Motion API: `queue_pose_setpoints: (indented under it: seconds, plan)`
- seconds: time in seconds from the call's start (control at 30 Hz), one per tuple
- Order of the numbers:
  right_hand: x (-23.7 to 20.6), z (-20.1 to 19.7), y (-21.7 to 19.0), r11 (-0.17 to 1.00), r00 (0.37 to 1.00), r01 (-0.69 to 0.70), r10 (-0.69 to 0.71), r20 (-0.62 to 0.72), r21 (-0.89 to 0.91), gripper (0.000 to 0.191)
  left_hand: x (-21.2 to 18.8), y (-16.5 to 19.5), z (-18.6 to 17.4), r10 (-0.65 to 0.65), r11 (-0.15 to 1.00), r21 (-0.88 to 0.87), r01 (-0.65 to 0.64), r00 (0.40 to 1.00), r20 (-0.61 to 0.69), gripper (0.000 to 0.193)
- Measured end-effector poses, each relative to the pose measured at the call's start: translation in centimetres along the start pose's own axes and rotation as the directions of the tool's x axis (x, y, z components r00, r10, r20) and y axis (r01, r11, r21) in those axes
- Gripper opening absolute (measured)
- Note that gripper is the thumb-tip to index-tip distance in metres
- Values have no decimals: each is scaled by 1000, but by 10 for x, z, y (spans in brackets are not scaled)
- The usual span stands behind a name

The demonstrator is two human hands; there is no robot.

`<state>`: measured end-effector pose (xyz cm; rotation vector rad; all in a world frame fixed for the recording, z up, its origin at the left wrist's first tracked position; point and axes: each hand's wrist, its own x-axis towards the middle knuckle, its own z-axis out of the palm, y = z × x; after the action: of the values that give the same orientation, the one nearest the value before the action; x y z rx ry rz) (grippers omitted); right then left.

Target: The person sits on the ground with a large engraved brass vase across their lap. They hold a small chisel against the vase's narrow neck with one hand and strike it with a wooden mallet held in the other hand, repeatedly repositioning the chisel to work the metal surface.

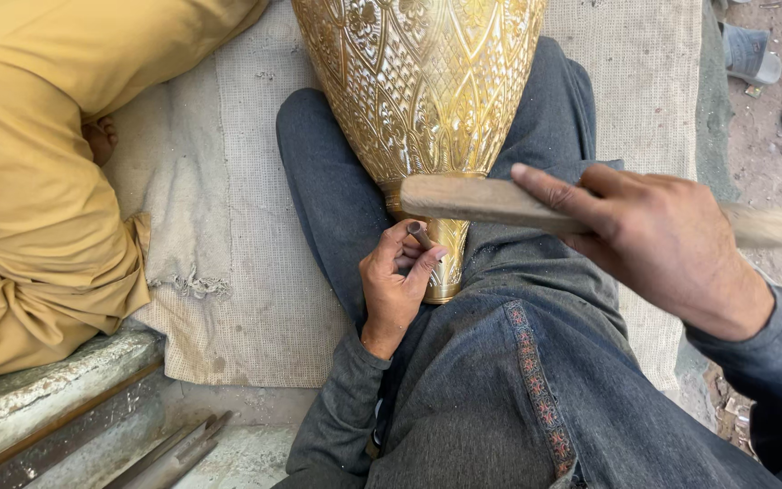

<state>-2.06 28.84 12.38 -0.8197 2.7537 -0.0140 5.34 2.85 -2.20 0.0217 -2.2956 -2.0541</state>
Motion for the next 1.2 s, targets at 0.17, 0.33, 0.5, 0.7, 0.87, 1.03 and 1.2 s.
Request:
queue_pose_setpoints:
  seconds: [0.17,0.33,0.5,0.7,0.87,1.03,1.2]
  plan:
    - [2,-7,2,992,992,22,-6,-129,123,78,-3,4,4,75,987,138,-78,997,24,36]
    - [5,-9,2,996,997,83,-83,-3,19,79,1,6,4,54,982,180,-61,998,42,38]
    - [13,-13,0,989,991,130,-127,-40,74,72,-3,7,6,24,987,160,-20,999,-23,39]
    - [25,-26,-11,954,959,272,-259,-112,125,60,-16,4,8,-20,995,95,31,993,-113,21]
    - [31,-38,-14,932,951,307,-308,24,-194,63,-23,-4,13,43,997,66,-31,978,-202,35]
    - [34,-33,-9,966,968,247,-250,-26,-78,67,-26,-8,18,96,991,108,-74,971,-217,36]
    - [37,-28,-5,961,960,273,-268,-82,45,79,-25,-11,20,93,993,90,-74,966,-241,39]
